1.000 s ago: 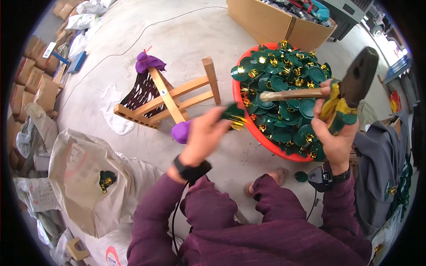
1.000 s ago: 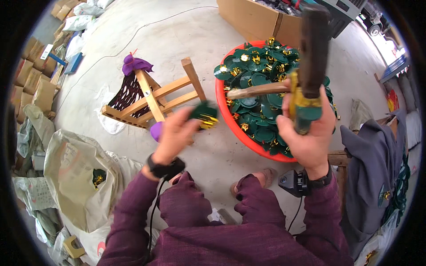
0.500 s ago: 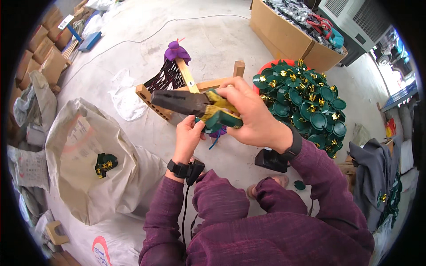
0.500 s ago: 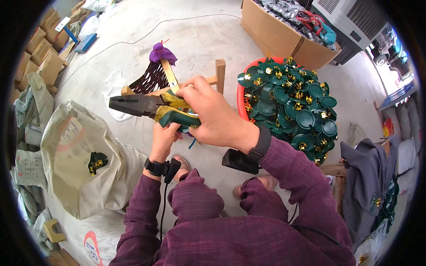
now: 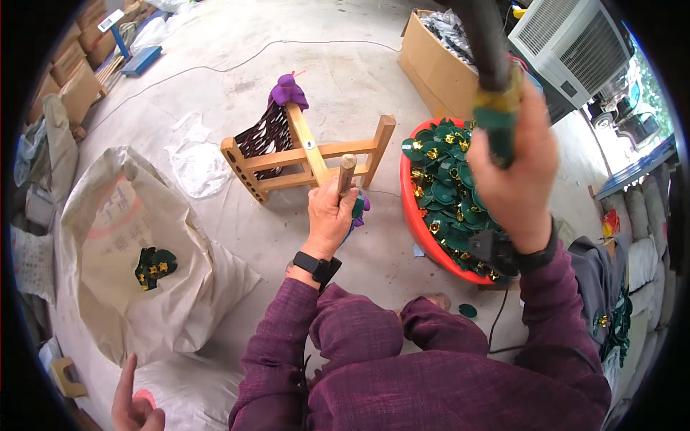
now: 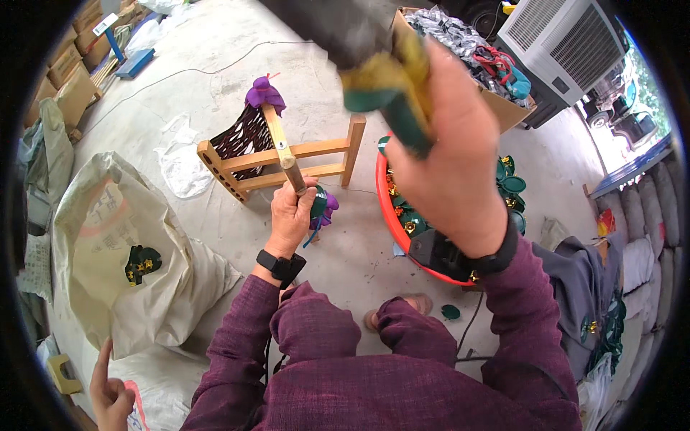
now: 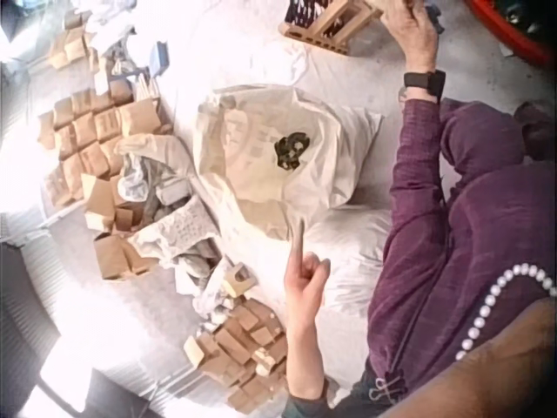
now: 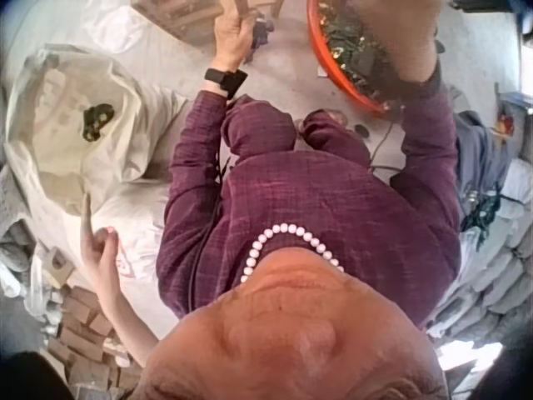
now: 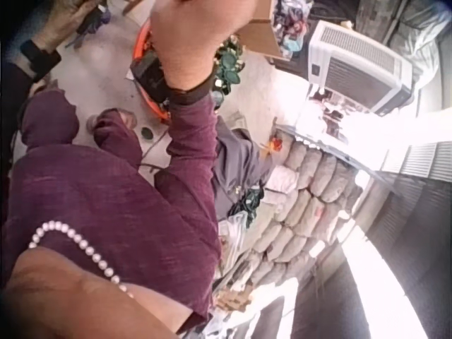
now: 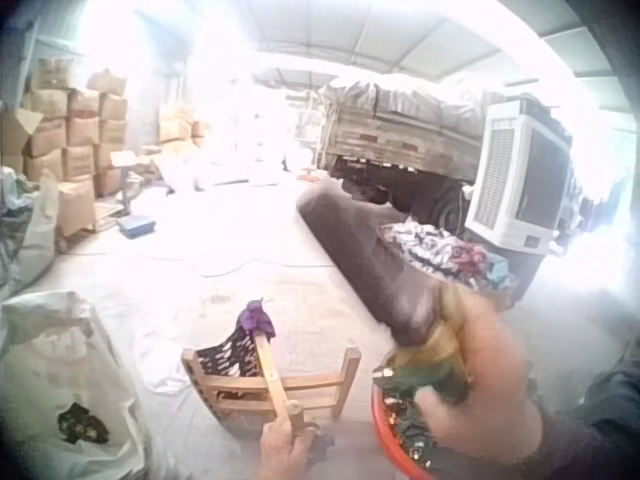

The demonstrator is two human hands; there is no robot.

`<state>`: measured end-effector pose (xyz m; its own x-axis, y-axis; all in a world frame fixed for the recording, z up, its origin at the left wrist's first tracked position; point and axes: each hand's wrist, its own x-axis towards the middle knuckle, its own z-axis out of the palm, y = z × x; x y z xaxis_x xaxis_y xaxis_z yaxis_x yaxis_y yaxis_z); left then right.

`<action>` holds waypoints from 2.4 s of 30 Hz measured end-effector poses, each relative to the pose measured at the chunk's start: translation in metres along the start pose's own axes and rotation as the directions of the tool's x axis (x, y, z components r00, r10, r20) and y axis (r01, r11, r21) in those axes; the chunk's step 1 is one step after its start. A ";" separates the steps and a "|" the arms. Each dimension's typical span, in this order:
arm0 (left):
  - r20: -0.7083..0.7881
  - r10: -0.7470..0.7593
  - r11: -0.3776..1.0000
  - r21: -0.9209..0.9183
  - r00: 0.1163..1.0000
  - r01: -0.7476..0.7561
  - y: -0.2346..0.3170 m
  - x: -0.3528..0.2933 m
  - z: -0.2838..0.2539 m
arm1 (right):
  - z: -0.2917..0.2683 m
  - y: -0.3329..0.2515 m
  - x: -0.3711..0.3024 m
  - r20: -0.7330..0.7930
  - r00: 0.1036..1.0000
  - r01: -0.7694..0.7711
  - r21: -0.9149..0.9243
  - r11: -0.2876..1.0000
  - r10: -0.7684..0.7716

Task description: The recorder is assembling small plastic decorative items with bells and ribbon using pliers and a wooden jig.

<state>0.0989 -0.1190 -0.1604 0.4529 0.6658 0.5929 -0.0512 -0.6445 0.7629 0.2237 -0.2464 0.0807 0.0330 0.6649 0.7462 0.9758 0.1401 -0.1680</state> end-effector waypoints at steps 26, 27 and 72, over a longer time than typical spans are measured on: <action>-0.096 0.322 0.279 0.960 0.942 0.002 0.014 0.027 -0.210 | -0.058 0.070 -0.086 -0.189 0.841 -0.427 0.347 0.835 0.508; -0.073 0.290 0.512 0.854 0.954 -0.090 0.030 0.037 -0.168 | -0.065 0.074 -0.093 -0.194 0.833 -0.432 0.356 0.828 0.518; 0.147 -0.065 0.998 0.031 0.987 0.061 0.024 0.007 -0.023 | 0.086 0.015 -0.063 0.269 0.963 -0.148 0.449 0.881 0.024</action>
<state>0.0801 -0.1216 -0.1321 0.5816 0.6439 0.4972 0.0046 -0.6138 0.7894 0.2172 -0.2232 -0.0244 -0.0026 0.8412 0.5407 0.7576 0.3546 -0.5480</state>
